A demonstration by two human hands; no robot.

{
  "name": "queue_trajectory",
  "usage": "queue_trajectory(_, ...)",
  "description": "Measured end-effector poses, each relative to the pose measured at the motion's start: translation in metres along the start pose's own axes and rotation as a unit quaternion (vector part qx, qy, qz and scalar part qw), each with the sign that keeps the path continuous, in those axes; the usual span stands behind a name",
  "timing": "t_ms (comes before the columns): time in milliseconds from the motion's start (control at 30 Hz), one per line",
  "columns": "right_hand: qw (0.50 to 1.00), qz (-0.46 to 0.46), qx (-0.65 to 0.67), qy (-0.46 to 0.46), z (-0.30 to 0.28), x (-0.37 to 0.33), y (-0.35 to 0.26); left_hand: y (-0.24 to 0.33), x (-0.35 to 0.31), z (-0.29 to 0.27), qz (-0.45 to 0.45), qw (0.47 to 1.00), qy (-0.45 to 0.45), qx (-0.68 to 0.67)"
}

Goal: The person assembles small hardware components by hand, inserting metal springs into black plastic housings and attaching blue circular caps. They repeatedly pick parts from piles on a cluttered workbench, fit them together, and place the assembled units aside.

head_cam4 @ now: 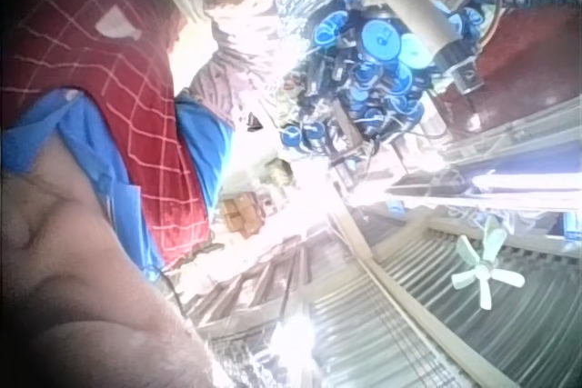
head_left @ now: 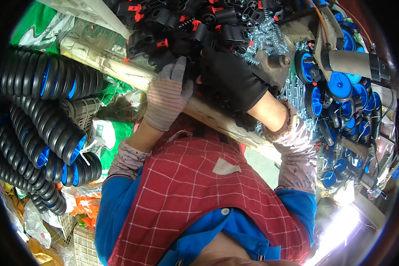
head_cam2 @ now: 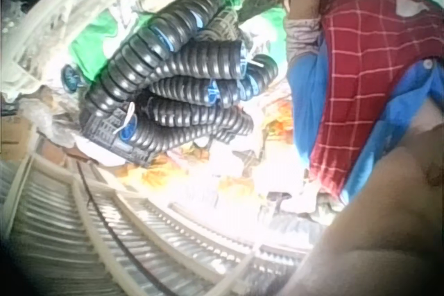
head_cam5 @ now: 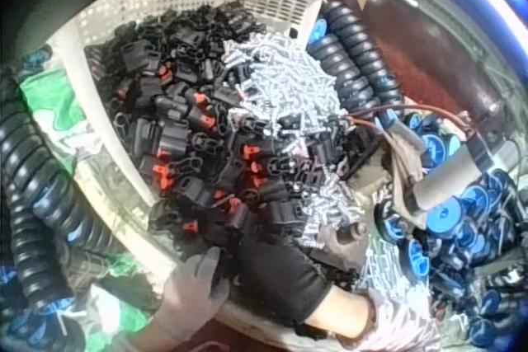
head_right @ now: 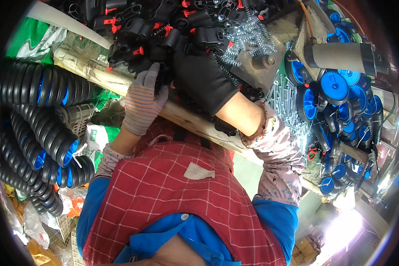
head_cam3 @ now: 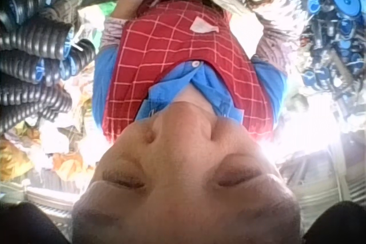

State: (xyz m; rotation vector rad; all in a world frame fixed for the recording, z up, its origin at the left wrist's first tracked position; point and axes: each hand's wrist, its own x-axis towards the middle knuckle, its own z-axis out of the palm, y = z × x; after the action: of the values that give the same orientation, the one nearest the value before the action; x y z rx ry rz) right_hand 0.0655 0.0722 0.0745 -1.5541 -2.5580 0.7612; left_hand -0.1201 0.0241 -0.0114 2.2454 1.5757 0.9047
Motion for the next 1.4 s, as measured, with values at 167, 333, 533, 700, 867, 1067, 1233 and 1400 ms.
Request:
queue_trajectory(167, 0.966, -0.183, -0.135, 0.126, 0.007, 0.007, 0.013, -0.002, -0.001, -0.001, 0.012, 1.000, 0.020, -0.018)
queue_trajectory(333, 0.952, -0.228, -0.198, -0.049, -0.008, 0.011, 0.009, -0.002, -0.001, 0.000, -0.010, 0.999, 0.031, -0.025)
queue_trajectory(533, 0.892, -0.386, -0.215, 0.096, 0.005, -0.012, -0.007, -0.005, 0.000, -0.006, 0.068, 0.997, 0.008, -0.023)
queue_trajectory(700, 0.976, -0.156, 0.088, 0.122, -0.040, -0.033, 0.025, -0.003, 0.000, -0.003, 0.075, 0.995, 0.028, -0.058)
queue_trajectory(867, 0.932, 0.033, 0.330, 0.145, -0.011, -0.074, 0.052, 0.014, 0.006, -0.006, 0.016, 0.999, -0.007, -0.048)
queue_trajectory(1067, 0.979, -0.018, 0.126, 0.159, 0.006, -0.080, 0.043, 0.015, 0.009, -0.003, 0.025, 0.999, -0.041, -0.001)
queue_trajectory(1233, 0.969, -0.142, -0.072, 0.187, 0.025, -0.080, 0.049, 0.006, 0.004, -0.001, 0.031, 0.997, -0.064, -0.020)
queue_trajectory(1400, 0.957, -0.129, -0.093, 0.241, 0.023, -0.068, 0.043, 0.010, 0.008, -0.005, 0.028, 0.997, -0.069, -0.023)
